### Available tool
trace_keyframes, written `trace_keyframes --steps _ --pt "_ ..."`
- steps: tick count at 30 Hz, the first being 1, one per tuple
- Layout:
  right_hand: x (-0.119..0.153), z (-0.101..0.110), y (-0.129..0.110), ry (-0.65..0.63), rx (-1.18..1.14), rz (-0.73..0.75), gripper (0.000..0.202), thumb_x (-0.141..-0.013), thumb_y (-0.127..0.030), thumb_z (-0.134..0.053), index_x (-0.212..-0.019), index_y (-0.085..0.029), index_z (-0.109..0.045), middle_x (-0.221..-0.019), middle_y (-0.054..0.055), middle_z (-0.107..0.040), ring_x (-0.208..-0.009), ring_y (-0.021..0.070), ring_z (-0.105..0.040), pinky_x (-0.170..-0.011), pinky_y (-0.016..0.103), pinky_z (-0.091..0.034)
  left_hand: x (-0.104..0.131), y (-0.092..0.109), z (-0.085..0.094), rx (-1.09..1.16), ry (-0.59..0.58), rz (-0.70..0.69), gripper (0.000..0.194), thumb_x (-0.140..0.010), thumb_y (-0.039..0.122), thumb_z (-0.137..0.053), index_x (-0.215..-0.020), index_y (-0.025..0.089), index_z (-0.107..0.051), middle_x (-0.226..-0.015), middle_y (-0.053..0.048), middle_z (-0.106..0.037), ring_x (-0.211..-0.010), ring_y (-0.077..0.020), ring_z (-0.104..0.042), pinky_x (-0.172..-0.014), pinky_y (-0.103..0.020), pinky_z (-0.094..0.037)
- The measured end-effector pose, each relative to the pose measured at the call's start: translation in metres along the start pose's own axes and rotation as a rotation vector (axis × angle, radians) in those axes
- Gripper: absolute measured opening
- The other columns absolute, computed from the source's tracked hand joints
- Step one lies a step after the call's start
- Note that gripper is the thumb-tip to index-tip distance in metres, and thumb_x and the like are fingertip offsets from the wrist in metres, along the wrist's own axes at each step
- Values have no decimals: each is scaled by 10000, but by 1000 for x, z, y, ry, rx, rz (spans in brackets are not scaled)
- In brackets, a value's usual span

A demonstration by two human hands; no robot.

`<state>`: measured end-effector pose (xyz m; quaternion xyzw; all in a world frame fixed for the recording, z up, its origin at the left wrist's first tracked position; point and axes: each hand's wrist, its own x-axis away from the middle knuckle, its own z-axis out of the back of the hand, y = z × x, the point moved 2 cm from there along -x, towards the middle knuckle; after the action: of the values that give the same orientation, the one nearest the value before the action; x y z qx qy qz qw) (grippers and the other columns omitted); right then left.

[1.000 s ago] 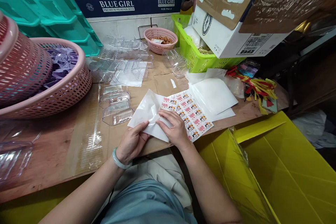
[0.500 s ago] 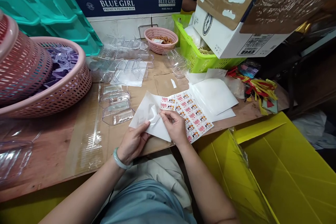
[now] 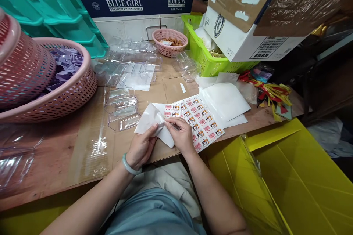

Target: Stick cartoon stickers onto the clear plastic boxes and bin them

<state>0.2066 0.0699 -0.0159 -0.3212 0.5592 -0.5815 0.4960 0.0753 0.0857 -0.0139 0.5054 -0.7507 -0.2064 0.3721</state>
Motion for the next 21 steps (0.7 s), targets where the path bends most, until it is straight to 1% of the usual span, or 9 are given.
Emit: trace_keyframes --steps 4,7,9,11,13,15,18,20,21 --pt "-1 1 4 49 -20 -65 112 -829 -306 -664 -850 -226 -739 -898 38 -720 -871 191 -654 -827 330 -508 -1 -2 2 2 -9 17 502 -728 258 -761 -1207 202 -620 -1232 -79 -667 -1199 -263 -583 -1027 -386 -475" --pt "-2 2 6 69 -40 -109 146 -837 -343 -651 -841 -214 -719 -871 35 -716 -842 190 -656 -803 330 -520 0 -3 2 17 8 19 498 -718 253 -766 -1192 194 -627 -1246 -83 -658 -1203 -261 -578 -1033 -379 -466" --pt "-2 3 4 12 -19 -60 141 -841 -337 -649 -877 -218 -715 -929 41 -712 -899 193 -656 -855 341 -518 0 -2 1 24 15 6 509 -717 239 -764 -1203 198 -620 -1238 -79 -663 -1164 -244 -604 -999 -356 -487" --pt "-3 3 2 -58 49 25 154 -831 -315 -667 -954 -235 -713 -1025 48 -696 -984 198 -643 -920 355 -501 0 0 0 27 21 -8 535 -714 219 -761 -1226 210 -605 -1207 -71 -679 -1100 -221 -638 -933 -320 -519" --pt "-2 2 -1 -75 136 103 177 -821 -293 -684 -991 -253 -711 -1048 48 -687 -1004 198 -635 -934 361 -498 0 1 1 30 35 -10 549 -709 199 -760 -1233 218 -599 -1164 -62 -699 -1043 -196 -660 -868 -279 -536" --pt "-1 2 -4 -45 206 168 143 -831 -275 -674 -966 -262 -718 -997 44 -699 -964 196 -642 -910 365 -506 1 1 2 36 44 2 540 -708 191 -755 -1226 214 -604 -1139 -57 -708 -1013 -181 -668 -834 -255 -539" --pt "2 -3 -7 2 257 226 127 -862 -247 -627 -937 -266 -728 -947 40 -718 -924 197 -649 -895 378 -504 2 0 3 44 53 31 529 -705 193 -754 -1214 203 -612 -1129 -62 -711 -1007 -186 -671 -835 -264 -544" --pt "3 -6 -5 47 218 183 126 -864 -254 -618 -914 -252 -735 -934 41 -722 -913 197 -653 -887 374 -507 3 -1 3 46 58 41 525 -701 199 -759 -1206 196 -616 -1132 -70 -710 -1034 -203 -665 -871 -288 -542" --pt "2 -6 -3 80 168 125 119 -856 -270 -628 -893 -240 -738 -923 43 -724 -900 196 -657 -874 367 -515 3 -1 2 46 55 45 518 -703 203 -760 -1201 193 -619 -1138 -75 -708 -1054 -215 -659 -892 -304 -539"
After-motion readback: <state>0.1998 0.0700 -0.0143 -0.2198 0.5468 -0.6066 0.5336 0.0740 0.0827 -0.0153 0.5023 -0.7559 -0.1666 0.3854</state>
